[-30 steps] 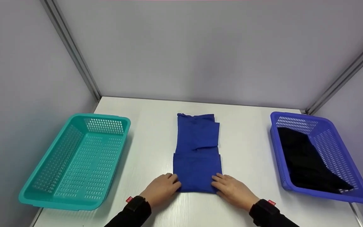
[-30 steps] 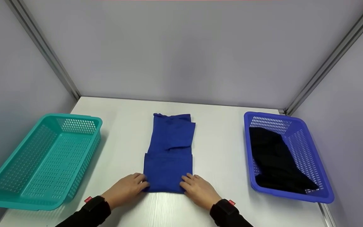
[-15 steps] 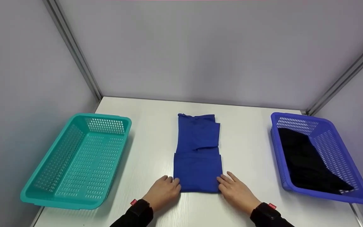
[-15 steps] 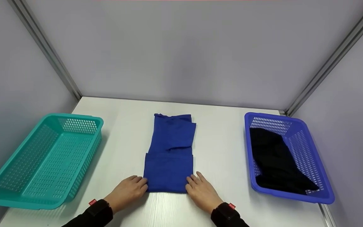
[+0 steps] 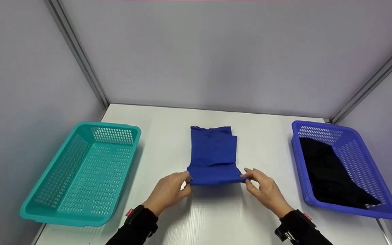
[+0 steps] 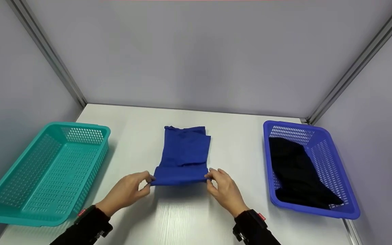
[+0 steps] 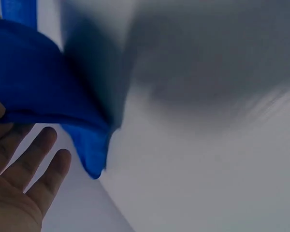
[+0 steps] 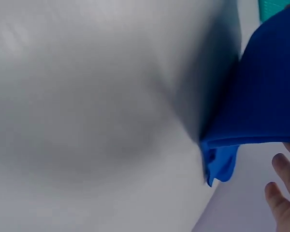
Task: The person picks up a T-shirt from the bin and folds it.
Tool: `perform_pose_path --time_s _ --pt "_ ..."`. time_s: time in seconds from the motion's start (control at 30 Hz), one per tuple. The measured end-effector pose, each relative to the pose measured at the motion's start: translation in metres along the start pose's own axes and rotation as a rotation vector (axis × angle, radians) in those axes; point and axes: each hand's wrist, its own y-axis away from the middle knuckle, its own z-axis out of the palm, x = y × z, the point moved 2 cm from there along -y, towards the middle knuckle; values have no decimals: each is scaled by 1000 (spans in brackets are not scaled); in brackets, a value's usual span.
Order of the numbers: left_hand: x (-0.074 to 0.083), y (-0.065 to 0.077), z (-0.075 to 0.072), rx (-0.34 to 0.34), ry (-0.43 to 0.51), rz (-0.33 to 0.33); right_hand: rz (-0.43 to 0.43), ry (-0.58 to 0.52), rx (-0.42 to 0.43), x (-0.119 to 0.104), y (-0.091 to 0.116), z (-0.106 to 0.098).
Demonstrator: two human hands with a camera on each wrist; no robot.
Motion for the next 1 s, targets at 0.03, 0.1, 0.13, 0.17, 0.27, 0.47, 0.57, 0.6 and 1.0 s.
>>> perform_pose_path --time_s 0.03,0.1,0.13,0.17,0.27,0.47,0.57,0.6,1.0 --pt "1 -3 -6 -6 41 -22 21 -29 4 -2 -3 -3" --pt "3 -7 -16 -30 117 -58 58 -81 2 -8 -7 -9" --pt "4 -8 -21 -45 154 -72 80 -105 -6 -10 -8 -12" --pt "4 -9 -25 -61 194 -85 101 -128 -18 -13 -10 -15" --pt "6 -6 -35 -132 321 -124 188 -244 -93 -20 -10 -23" --pt "7 5 -45 -337 608 -224 385 -615 -355 -25 -7 -32" --pt "7 8 -46 -433 765 -292 465 -762 -467 -23 -5 -32" --pt "6 8 -45 -451 808 -318 488 -790 -489 -22 -5 -31" --pt "-22 -28 -12 -230 459 -431 619 -414 -336 10 -36 5"
